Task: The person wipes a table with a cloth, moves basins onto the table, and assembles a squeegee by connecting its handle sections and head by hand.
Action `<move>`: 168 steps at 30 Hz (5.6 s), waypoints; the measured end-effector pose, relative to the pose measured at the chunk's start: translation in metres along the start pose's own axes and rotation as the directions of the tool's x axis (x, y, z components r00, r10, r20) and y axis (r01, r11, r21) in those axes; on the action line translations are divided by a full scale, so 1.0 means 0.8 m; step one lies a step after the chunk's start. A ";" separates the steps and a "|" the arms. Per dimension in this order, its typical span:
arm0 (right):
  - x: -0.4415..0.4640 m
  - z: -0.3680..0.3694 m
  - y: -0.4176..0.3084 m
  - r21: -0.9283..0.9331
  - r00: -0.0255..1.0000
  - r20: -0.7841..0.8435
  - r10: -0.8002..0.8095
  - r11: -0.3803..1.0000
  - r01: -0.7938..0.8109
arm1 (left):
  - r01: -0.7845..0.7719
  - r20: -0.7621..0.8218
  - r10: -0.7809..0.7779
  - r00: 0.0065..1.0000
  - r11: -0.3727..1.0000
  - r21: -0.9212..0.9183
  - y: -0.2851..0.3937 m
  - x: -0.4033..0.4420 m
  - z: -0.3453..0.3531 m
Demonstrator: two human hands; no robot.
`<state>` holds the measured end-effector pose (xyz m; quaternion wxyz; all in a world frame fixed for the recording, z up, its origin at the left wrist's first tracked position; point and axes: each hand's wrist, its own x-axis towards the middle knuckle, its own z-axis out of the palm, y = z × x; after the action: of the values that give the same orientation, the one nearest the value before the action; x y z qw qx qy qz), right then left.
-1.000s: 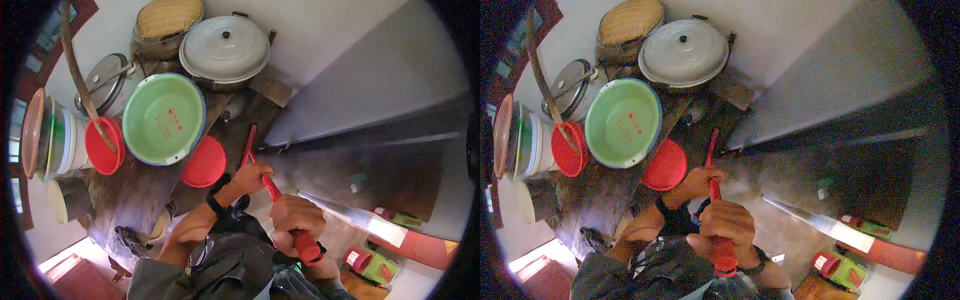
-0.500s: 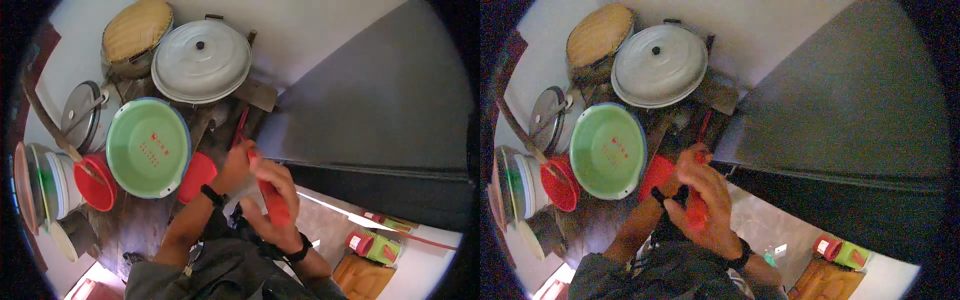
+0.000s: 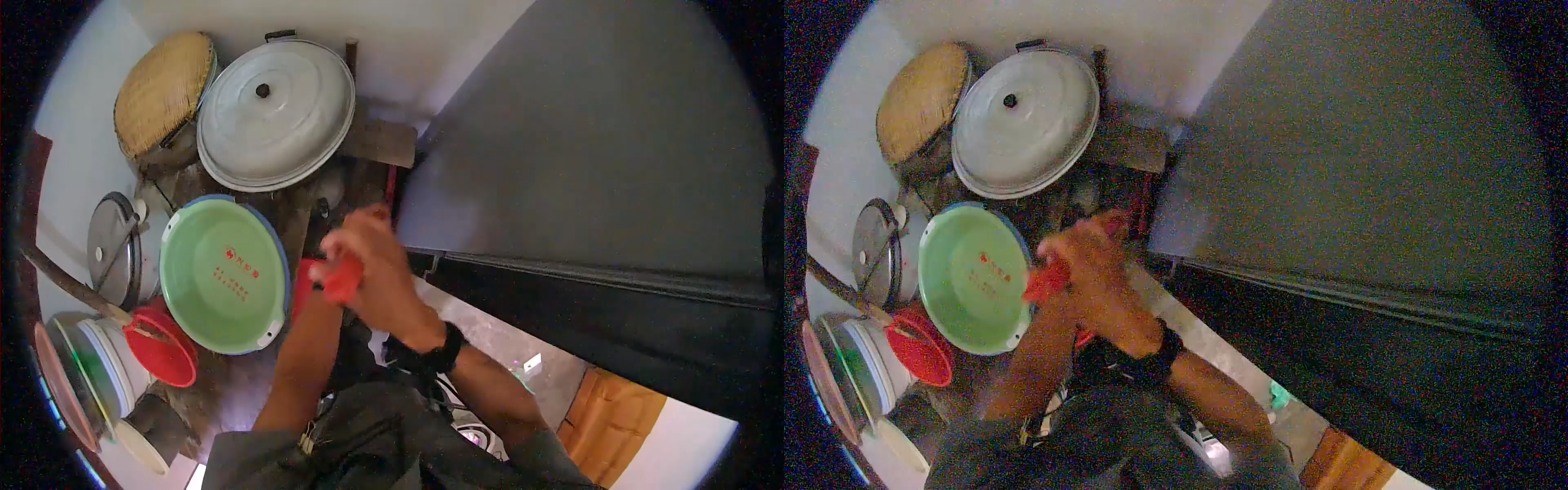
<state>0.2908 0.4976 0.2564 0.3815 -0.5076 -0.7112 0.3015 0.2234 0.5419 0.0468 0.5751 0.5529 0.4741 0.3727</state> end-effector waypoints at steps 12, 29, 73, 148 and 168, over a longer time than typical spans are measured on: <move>-0.018 -0.021 -0.074 0.285 1.000 0.028 0.014 0.958 -0.022 | -0.124 0.153 0.122 0.981 0.992 0.006 0.009 -0.090 -0.020; -0.157 0.034 -0.006 0.076 0.936 0.322 -0.143 0.989 0.125 | -0.179 0.171 0.139 0.975 0.952 0.246 -0.041 -0.087 0.005; -0.584 0.009 0.216 -0.427 0.466 0.763 0.448 0.891 -0.157 | 0.743 -0.234 -0.706 0.668 0.625 0.238 -0.184 -0.642 0.110; -0.667 0.155 0.348 -0.511 0.438 0.722 0.536 0.839 -0.186 | 0.732 -0.508 -0.551 0.662 0.621 0.281 -0.509 -0.472 0.135; -0.694 0.149 0.358 -0.443 0.463 0.745 0.480 0.875 -0.193 | 0.660 -0.267 -0.604 0.751 0.685 0.309 -0.359 -0.624 0.107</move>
<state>0.4378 0.0510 -0.1716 -0.1551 -0.4825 -0.7250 0.4663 0.1415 0.0101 -0.1760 0.5122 0.4283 0.7391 0.0892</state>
